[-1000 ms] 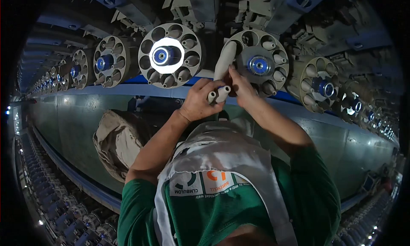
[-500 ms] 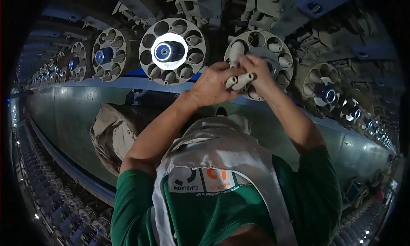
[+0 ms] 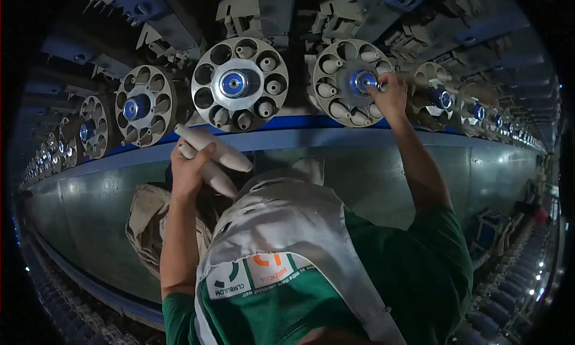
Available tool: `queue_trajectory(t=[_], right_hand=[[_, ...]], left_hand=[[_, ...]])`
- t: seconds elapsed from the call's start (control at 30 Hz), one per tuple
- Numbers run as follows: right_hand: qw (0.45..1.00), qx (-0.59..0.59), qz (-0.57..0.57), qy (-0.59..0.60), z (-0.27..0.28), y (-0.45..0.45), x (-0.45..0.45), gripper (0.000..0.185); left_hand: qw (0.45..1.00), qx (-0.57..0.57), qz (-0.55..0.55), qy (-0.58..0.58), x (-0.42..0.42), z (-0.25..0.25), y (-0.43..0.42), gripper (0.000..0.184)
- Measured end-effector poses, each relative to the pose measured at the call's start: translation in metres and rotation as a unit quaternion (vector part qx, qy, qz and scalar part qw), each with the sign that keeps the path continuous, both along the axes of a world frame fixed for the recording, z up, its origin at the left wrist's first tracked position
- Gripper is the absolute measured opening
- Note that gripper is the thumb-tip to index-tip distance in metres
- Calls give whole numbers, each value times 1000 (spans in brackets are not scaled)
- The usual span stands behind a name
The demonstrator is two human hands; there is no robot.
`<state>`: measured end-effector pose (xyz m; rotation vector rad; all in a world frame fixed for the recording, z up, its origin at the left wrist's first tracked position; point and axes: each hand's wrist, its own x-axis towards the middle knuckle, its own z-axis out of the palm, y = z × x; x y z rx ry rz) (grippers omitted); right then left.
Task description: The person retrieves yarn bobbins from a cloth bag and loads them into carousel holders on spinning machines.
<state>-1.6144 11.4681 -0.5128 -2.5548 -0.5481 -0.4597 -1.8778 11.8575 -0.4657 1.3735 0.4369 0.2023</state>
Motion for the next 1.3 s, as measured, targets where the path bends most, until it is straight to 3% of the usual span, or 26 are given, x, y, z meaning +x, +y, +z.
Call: queue_trajectory(t=[0.07,0.1,0.17,0.23,0.27,0.3,0.33,0.37,0.47,0.53,0.6,0.77,0.87,0.93,1.0,1.03,1.1,1.13,1.17,1.2,1.23,1.3], right_hand=[[988,-23,-139,-61,9,13,-8,23],[987,-24,-141,-69,24,29,-14,23],[985,-57,56,-150,51,76,-34,29],[981,71,169,57,62,161,-83,32],[913,178,234,283,64,205,-113,37],[803,252,308,444,51,244,-139,40],[744,236,355,514,59,274,-170,36],[779,205,368,464,40,300,-193,33],[666,205,244,674,70,305,-201,20],[683,250,184,661,63,283,-185,17],[749,353,155,538,61,261,-165,18],[787,433,59,436,52,215,-82,18],[784,445,154,404,34,236,-64,21],[797,434,148,393,45,273,-67,23],[693,554,213,409,62,301,-65,22],[691,556,214,411,68,307,-62,22],[496,640,308,499,73,310,-57,21],[497,640,305,500,68,308,-50,21],[475,595,374,530,61,305,-42,19],[448,543,441,557,74,309,-45,18],[706,439,271,485,79,313,-73,19],[770,347,345,409,58,334,-122,19]], left_hand=[[999,-5,30,-11,-23,-5,32,28],[999,-7,27,-19,-25,-3,41,28],[993,-86,84,-5,-36,1,57,28],[988,-134,72,1,-33,0,68,31],[986,-151,77,1,-27,8,64,31],[982,-172,73,30,-22,13,66,29],[981,-184,55,9,-19,6,74,29],[967,-234,96,21,-10,11,77,30],[962,-249,106,38,3,5,116,33],[944,-284,153,68,5,10,130,35],[921,-331,207,22,15,-4,138,36],[907,-378,185,-10,33,-25,140,36],[919,-325,218,-42,49,-17,128,34],[939,-268,205,-65,59,-16,117,35],[962,-195,166,-96,68,-13,108,40],[962,-193,167,-95,71,-10,105,40],[988,-111,89,-64,76,5,99,41],[988,-101,86,-77,78,14,96,38],[988,-103,85,-76,79,23,96,38],[977,-180,91,-75,79,32,100,35],[959,-255,97,-75,76,36,104,31],[951,-284,85,-88,78,25,119,31]])
